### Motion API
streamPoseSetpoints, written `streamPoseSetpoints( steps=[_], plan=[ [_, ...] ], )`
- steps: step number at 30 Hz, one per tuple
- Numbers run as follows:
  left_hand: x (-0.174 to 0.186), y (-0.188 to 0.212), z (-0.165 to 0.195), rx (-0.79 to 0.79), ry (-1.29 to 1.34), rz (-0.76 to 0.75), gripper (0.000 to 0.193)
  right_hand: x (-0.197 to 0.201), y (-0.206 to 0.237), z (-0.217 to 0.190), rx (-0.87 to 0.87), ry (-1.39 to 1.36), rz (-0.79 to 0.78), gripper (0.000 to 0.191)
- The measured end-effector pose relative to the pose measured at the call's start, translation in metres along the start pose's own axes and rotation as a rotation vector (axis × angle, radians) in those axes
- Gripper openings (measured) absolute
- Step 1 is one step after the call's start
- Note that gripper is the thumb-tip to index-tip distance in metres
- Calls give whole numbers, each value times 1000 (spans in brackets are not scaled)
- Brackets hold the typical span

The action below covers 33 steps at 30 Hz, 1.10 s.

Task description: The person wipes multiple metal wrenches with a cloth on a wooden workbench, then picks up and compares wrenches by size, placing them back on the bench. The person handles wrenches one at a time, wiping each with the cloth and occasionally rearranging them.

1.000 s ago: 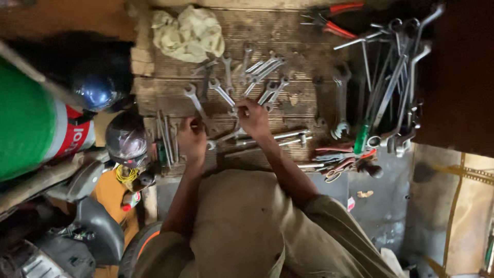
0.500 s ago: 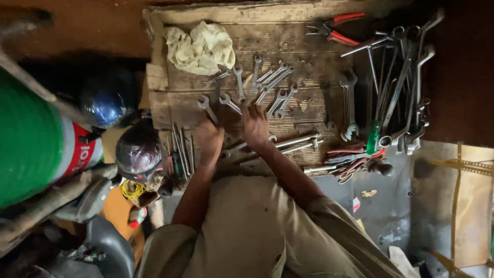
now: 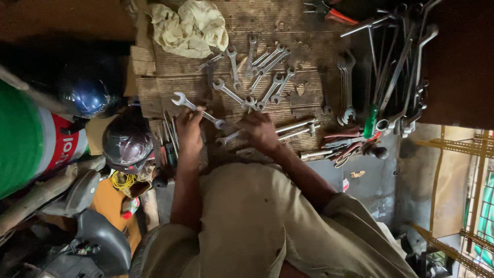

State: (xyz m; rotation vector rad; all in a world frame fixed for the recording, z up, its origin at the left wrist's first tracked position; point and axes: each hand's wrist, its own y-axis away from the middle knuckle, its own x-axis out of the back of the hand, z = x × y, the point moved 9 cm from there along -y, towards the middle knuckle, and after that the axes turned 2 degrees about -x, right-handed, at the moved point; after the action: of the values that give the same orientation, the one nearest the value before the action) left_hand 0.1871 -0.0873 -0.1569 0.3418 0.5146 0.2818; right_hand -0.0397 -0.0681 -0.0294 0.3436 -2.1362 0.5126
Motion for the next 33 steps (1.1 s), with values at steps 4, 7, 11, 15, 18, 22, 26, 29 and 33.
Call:
streamPoseSetpoints(
  steps=[4,7,11,15,18,22,26,29,33],
  plan=[
    [-28,10,19,34,1,-70,24,-51,-1,-5,-32,316,-247,42],
    [-39,16,31,57,36,-33,27,-31,-7,7,-50,215,42,49],
    [-34,16,49,-50,-95,86,29,-21,-12,59,-433,-378,125,9],
    [-54,15,51,-137,-26,-14,27,-12,-15,71,-642,-947,152,11],
    [-82,25,46,-136,23,-87,27,-5,-24,53,-661,-1153,162,17],
    [-114,40,42,-67,20,-179,28,27,-38,18,-392,-982,286,19],
    [-122,44,52,-144,12,-188,26,32,-34,15,-507,-768,278,20],
    [-119,41,40,-63,27,-143,20,42,-33,6,-425,-752,364,19],
    [-114,41,28,17,17,-104,15,52,-30,-2,-380,-627,424,18]
  ],
)
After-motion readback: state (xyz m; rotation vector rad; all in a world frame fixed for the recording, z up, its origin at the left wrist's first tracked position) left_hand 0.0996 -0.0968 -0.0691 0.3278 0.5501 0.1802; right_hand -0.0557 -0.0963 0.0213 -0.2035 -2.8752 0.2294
